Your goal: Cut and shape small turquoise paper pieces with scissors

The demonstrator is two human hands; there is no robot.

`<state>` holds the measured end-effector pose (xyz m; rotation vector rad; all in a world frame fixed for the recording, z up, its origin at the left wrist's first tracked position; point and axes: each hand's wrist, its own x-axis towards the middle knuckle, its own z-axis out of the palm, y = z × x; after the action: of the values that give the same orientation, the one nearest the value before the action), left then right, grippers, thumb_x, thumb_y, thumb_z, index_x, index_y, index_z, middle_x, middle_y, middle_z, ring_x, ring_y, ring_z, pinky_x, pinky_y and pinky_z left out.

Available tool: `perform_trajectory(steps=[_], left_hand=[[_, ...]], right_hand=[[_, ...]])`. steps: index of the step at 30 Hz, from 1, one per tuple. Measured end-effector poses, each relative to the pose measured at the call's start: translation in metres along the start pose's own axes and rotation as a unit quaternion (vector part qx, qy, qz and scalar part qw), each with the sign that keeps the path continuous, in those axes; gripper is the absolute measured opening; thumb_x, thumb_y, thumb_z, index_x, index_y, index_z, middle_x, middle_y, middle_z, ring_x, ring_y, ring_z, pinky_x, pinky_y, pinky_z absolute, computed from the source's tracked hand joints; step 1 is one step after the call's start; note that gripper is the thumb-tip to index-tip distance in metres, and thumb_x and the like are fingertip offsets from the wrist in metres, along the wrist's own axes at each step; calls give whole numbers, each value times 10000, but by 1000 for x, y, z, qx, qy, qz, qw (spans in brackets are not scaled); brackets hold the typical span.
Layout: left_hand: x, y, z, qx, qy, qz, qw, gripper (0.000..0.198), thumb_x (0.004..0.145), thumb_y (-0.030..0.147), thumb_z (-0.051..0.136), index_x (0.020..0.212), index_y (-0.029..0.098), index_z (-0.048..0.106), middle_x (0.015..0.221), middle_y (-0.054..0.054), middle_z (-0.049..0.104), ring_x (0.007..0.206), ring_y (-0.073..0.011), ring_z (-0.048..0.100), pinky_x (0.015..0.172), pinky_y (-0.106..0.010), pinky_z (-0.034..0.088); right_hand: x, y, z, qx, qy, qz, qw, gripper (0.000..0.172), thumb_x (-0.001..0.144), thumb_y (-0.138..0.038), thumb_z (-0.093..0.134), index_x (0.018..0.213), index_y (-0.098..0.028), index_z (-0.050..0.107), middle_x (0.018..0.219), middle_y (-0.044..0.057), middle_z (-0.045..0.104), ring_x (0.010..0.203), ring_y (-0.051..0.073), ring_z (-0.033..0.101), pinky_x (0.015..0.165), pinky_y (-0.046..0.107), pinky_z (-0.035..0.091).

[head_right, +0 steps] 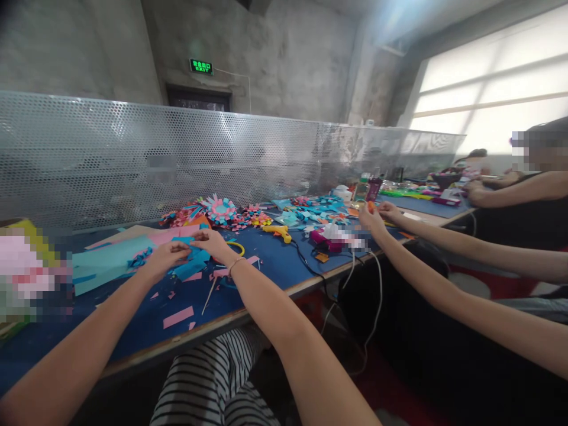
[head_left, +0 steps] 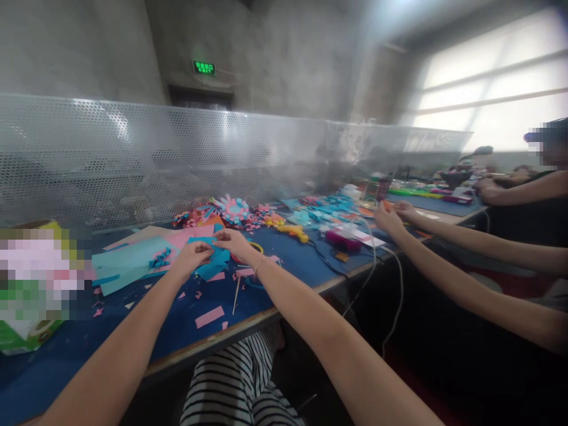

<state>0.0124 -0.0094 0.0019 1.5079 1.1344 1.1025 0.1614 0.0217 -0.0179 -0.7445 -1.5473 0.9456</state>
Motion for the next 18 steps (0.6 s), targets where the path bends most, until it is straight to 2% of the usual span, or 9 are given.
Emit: perform_trajectory(steps=[4,11,18], left_hand=[[0,-3,1,-11,3,18,1000,273,439,297,734,616,146,591,579,-2,580,561,-122,557,607,-270,487],[0,-5,2,-70,20,37,997,333,428,331,752,606,123,564,571,18,532,559,-100,540,620,-292,499],[-2,-4,2,-73,18,29,997,326,460,329,750,605,117,549,551,25,511,551,-95,536,638,-309,498]], right_hand=[[1,1,2,17,5,15,1000,259,562,-239,663,795,-149,595,775,16,606,767,122,556,775,282,434],[1,7,6,61,14,24,998,388,495,-143,667,874,-175,586,923,39,622,901,148,558,856,319,415],[-2,3,4,48,23,5,999,344,519,-185,663,856,-165,592,920,56,629,876,152,573,844,333,425]])
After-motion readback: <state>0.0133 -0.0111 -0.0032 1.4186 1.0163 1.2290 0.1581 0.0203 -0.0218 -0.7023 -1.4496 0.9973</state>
